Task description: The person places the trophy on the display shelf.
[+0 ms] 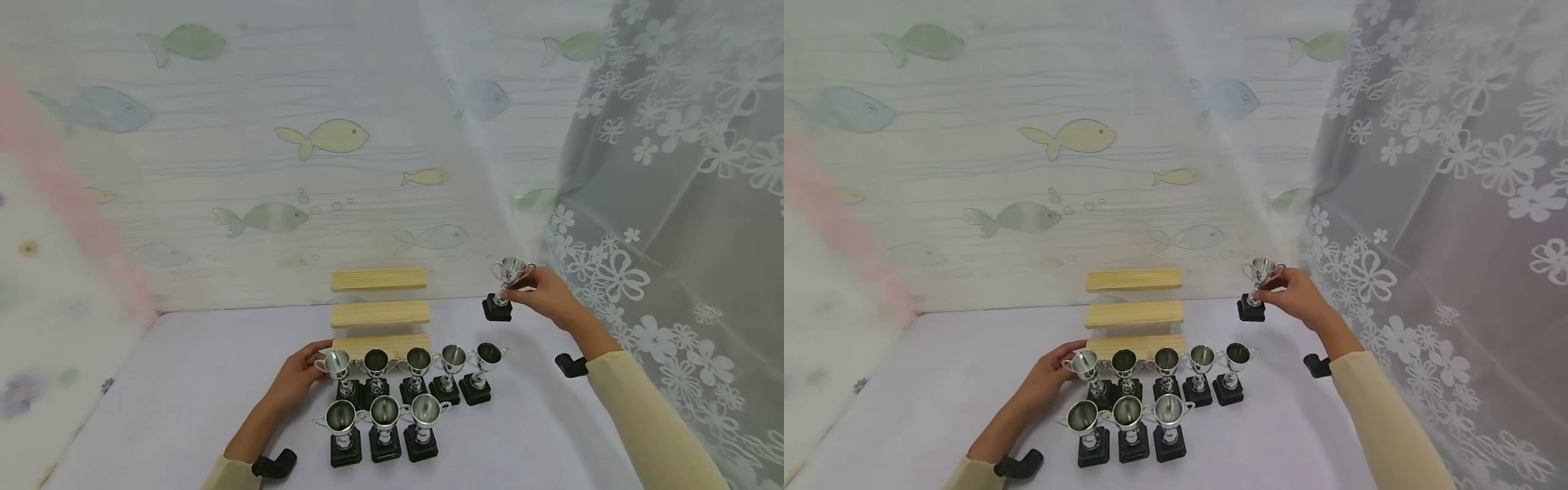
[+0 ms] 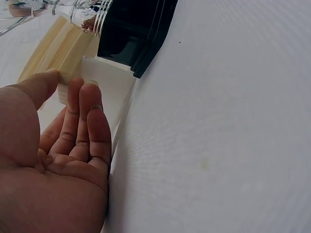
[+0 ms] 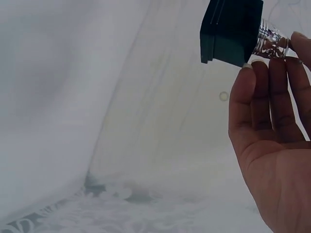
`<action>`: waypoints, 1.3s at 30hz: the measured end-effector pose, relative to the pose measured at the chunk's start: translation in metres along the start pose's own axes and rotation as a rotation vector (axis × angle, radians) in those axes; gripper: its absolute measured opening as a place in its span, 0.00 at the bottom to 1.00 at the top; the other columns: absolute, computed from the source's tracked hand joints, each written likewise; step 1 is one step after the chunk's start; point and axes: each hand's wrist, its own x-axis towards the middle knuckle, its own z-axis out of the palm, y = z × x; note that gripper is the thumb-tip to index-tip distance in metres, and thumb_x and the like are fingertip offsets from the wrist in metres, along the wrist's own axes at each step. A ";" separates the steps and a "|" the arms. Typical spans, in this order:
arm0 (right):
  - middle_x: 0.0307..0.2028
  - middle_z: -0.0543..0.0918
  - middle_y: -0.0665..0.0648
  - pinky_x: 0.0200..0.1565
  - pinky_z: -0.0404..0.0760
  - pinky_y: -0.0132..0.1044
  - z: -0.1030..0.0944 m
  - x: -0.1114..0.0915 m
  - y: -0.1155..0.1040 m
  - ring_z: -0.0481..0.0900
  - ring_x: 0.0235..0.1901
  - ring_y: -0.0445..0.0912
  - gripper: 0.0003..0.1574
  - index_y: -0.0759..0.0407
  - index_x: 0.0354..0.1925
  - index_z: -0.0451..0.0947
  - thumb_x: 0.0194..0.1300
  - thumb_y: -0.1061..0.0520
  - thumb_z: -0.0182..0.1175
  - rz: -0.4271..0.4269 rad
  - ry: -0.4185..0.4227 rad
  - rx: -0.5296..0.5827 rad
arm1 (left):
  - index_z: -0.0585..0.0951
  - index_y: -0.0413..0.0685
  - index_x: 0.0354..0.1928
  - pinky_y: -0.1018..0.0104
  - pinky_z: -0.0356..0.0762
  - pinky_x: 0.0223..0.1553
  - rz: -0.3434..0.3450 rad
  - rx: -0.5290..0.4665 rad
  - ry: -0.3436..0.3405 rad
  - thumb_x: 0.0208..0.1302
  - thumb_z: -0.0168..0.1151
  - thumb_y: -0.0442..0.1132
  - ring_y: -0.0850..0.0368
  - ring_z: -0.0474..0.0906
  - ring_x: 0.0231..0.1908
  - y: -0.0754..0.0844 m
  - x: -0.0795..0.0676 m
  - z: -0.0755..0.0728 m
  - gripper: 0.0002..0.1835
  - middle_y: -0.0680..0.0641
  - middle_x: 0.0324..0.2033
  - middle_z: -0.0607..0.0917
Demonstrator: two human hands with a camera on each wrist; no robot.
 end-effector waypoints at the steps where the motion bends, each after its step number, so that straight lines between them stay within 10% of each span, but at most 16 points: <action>1: 0.52 0.86 0.66 0.52 0.84 0.44 0.001 0.003 -0.004 0.81 0.59 0.63 0.18 0.67 0.51 0.83 0.71 0.55 0.71 -0.002 -0.006 -0.005 | 0.71 0.34 0.74 0.67 0.84 0.47 -0.002 0.003 0.005 0.77 0.59 0.30 0.61 0.85 0.40 0.000 -0.001 -0.001 0.26 0.40 0.44 0.88; 12: 0.51 0.85 0.65 0.60 0.81 0.57 0.005 0.027 -0.032 0.81 0.59 0.61 0.16 0.64 0.45 0.78 0.71 0.54 0.71 -0.005 -0.028 -0.046 | 0.69 0.32 0.74 0.67 0.84 0.47 0.000 -0.016 -0.012 0.77 0.57 0.29 0.61 0.85 0.40 0.000 -0.001 -0.001 0.26 0.40 0.44 0.88; 39: 0.51 0.84 0.64 0.59 0.79 0.52 0.030 0.068 -0.088 0.81 0.57 0.58 0.18 0.64 0.49 0.76 0.71 0.55 0.71 -0.048 -0.089 0.032 | 0.69 0.33 0.75 0.67 0.84 0.48 0.002 -0.018 -0.008 0.78 0.60 0.32 0.61 0.85 0.41 0.000 -0.004 -0.001 0.27 0.39 0.45 0.88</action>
